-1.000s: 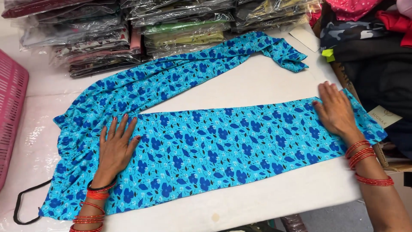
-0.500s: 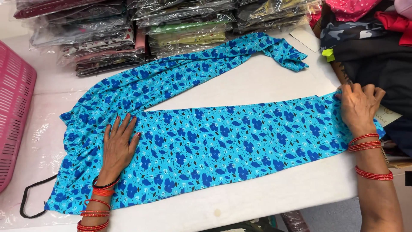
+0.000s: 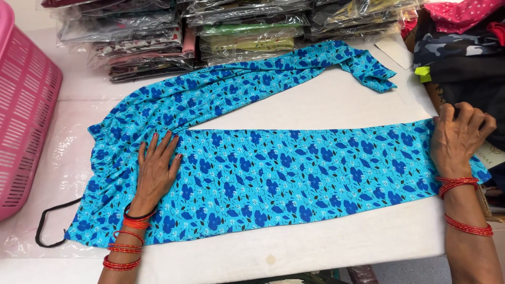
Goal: The person folds a blue patterned garment on a white table, then places it into a clear plastic bag and sets it on a stack of packaged clothes. The person then unfolds and smooths a pink t-shirt on the table.
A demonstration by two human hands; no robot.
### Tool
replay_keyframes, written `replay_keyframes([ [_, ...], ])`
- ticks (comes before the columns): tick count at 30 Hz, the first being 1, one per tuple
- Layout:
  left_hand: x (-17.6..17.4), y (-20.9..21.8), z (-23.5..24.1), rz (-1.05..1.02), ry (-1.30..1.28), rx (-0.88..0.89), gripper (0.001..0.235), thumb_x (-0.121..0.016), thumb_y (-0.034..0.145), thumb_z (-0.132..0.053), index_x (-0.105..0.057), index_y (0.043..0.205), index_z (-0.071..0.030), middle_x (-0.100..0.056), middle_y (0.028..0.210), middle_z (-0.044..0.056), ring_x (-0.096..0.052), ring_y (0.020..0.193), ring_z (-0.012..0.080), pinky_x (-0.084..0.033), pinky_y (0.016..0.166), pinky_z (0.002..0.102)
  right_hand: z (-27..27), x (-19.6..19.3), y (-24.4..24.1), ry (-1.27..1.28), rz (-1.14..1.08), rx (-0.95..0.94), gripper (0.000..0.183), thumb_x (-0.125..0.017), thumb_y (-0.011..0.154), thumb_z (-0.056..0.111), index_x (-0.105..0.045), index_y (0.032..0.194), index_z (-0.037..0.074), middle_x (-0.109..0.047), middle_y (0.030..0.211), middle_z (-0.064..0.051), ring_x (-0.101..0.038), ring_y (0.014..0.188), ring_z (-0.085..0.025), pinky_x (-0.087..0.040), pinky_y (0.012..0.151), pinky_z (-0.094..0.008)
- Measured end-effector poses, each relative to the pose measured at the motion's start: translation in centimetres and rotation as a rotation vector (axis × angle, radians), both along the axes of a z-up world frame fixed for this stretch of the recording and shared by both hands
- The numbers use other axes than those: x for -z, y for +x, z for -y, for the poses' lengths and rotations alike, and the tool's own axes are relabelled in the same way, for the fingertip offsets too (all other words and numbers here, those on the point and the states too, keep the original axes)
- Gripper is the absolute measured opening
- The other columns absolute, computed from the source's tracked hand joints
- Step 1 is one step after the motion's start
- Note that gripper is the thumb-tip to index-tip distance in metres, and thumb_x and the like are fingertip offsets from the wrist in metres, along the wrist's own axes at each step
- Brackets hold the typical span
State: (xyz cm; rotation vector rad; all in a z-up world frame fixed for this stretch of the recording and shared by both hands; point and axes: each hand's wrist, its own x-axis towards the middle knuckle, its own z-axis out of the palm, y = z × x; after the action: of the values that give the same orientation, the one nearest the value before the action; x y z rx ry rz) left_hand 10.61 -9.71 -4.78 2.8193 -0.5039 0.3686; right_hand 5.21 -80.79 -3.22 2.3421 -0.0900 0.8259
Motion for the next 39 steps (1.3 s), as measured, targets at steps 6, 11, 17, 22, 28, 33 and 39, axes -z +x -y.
replay_keyframes([
  [6, 2.3, -3.5, 4.8, -0.109, -0.159, 0.254, 0.063, -0.051, 0.105, -0.042, -0.04, 0.156, -0.006, -0.034, 0.164, 0.017, -0.027, 0.155, 0.0339, -0.014, 0.126, 0.056, -7.4, 0.9, -2.3, 0.814, -0.345, -0.345, 0.04, -0.06, 0.114, 0.027, -0.049, 0.145, 0.003, -0.049, 0.144, -0.018, -0.045, 0.132, -0.034, -0.035, 0.112, -0.05],
  [11, -0.7, -2.8, 6.0, -0.165, -0.033, 0.332, 0.063, -0.048, 0.103, -0.049, -0.038, 0.157, -0.02, -0.029, 0.166, 0.012, -0.023, 0.154, 0.0333, -0.01, 0.123, 0.058, -0.1, 4.5, -0.7, 0.709, -0.429, -0.284, 0.061, -0.047, 0.11, 0.039, -0.043, 0.152, -0.004, -0.04, 0.158, -0.032, -0.033, 0.151, -0.041, -0.026, 0.123, -0.053],
  [17, -0.5, -3.2, -0.4, -0.115, 0.078, 0.113, 0.059, -0.041, 0.104, -0.051, -0.037, 0.159, -0.028, -0.029, 0.167, 0.009, -0.024, 0.154, 0.0316, -0.012, 0.124, 0.057, 10.1, 13.9, 1.6, 0.71, -0.285, -0.378, 0.052, -0.042, 0.125, 0.038, -0.045, 0.148, -0.009, -0.053, 0.137, -0.032, -0.052, 0.127, -0.041, -0.043, 0.115, -0.049],
  [22, -0.1, -8.2, -6.0, -0.1, 0.051, 0.074, 0.06, -0.038, 0.106, -0.049, -0.033, 0.161, -0.025, -0.028, 0.167, 0.012, -0.024, 0.154, 0.0336, -0.013, 0.123, 0.057, 18.4, 24.1, 2.8, 1.255, -0.549, 0.01, 0.059, -0.026, 0.127, 0.033, -0.064, 0.11, -0.009, -0.071, 0.077, -0.025, -0.068, 0.059, -0.031, -0.059, 0.063, -0.043],
  [28, -0.9, -11.5, -12.4, -0.163, 0.262, -0.392, 0.065, -0.039, 0.101, -0.054, -0.03, 0.159, -0.028, -0.025, 0.166, 0.003, -0.019, 0.154, 0.0308, -0.01, 0.122, 0.058, 15.5, 24.2, -1.8, 1.315, -0.456, -0.135, 0.052, -0.031, 0.128, 0.03, -0.061, 0.11, -0.009, -0.068, 0.078, -0.019, -0.065, 0.059, -0.024, -0.055, 0.061, -0.037],
  [33, -3.1, -7.2, -13.9, -0.108, -0.14, -0.669, 0.049, -0.039, 0.11, -0.044, -0.074, 0.111, -0.011, -0.074, 0.118, 0.016, -0.068, 0.112, 0.0357, -0.043, 0.106, 0.058, 6.0, 17.3, -6.4, 1.36, -0.283, -0.389, 0.059, -0.036, 0.116, 0.021, -0.036, 0.167, -0.008, -0.061, 0.123, -0.028, -0.065, 0.09, -0.03, -0.053, 0.079, -0.034],
  [39, -1.7, 4.0, -14.3, -0.181, 0.033, -0.739, 0.074, -0.068, 0.091, -0.072, -0.073, 0.1, 0.002, -0.071, 0.102, 0.026, -0.068, 0.093, 0.0437, -0.05, 0.08, 0.055, 3.3, 13.1, -7.5, 0.816, -0.305, -0.201, 0.052, -0.042, 0.118, 0.032, -0.039, 0.161, 0.005, -0.037, 0.155, -0.036, -0.046, 0.139, -0.046, -0.042, 0.115, -0.05],
])
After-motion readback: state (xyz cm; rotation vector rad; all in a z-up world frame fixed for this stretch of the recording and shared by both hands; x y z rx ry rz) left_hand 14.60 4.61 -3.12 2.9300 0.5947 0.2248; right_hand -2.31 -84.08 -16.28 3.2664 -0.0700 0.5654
